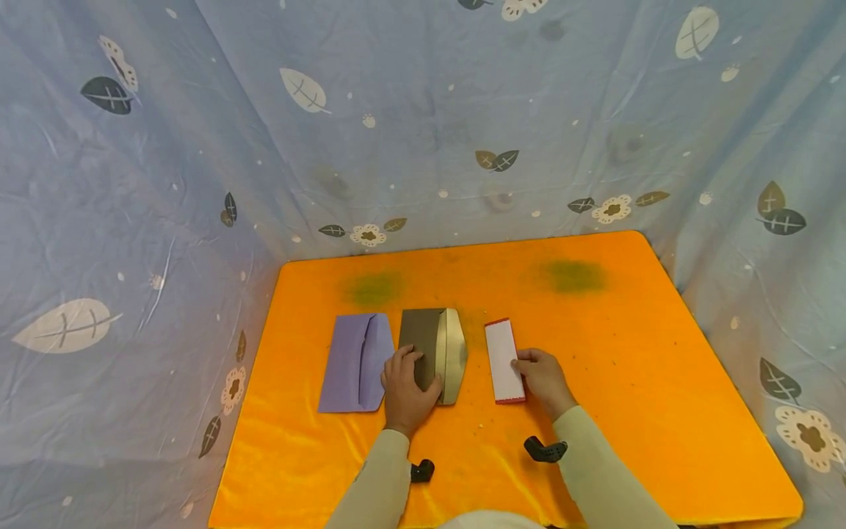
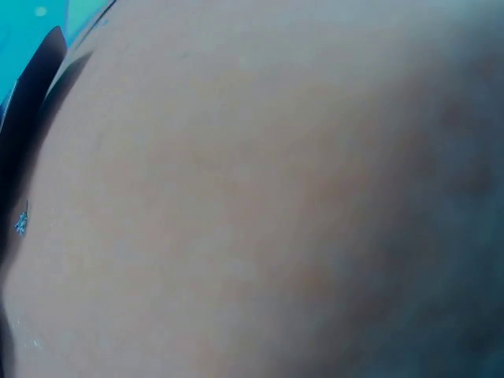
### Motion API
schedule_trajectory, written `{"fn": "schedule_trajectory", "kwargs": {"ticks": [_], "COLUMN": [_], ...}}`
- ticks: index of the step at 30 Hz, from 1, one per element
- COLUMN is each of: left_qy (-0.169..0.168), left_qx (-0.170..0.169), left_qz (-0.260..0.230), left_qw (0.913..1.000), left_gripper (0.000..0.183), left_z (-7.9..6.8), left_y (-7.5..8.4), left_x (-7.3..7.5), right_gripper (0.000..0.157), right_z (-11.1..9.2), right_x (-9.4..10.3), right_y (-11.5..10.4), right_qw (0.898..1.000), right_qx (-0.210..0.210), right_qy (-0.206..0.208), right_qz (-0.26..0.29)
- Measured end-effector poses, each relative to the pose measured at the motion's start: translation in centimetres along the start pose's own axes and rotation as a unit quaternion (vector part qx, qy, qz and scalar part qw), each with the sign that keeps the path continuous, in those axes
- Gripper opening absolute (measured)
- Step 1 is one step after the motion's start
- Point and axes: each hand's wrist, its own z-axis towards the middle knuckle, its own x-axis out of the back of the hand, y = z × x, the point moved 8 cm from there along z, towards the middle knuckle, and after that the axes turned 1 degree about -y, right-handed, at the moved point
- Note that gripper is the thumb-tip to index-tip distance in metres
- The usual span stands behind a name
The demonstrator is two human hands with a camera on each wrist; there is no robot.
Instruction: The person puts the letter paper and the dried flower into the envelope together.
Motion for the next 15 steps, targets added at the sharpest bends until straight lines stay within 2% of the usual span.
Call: {"fn": "schedule_trajectory", "kwargs": {"ticks": [7,15], "left_qy": [-0.001,-0.004], "left_qx": [-0.002,-0.001], "left_qz": [0.004,0.007], "left_qw": [1.0,1.0], "left_gripper": [0.049,0.048], "left_z": [0.0,0.0], "left_y": [0.0,-0.2], "left_x": [0.0,-0.1], "right_gripper": [0.038,0.044], "right_z": [-0.3,-0.4], "right_x": [0.6,1.2], "right_y": [-0.4,-0.8], "right_qw": [1.0,0.999], "right_qx": [0.007,0.009], "right_qy": [0.021,0.012], "right_qz": [0.015,0.036]}}
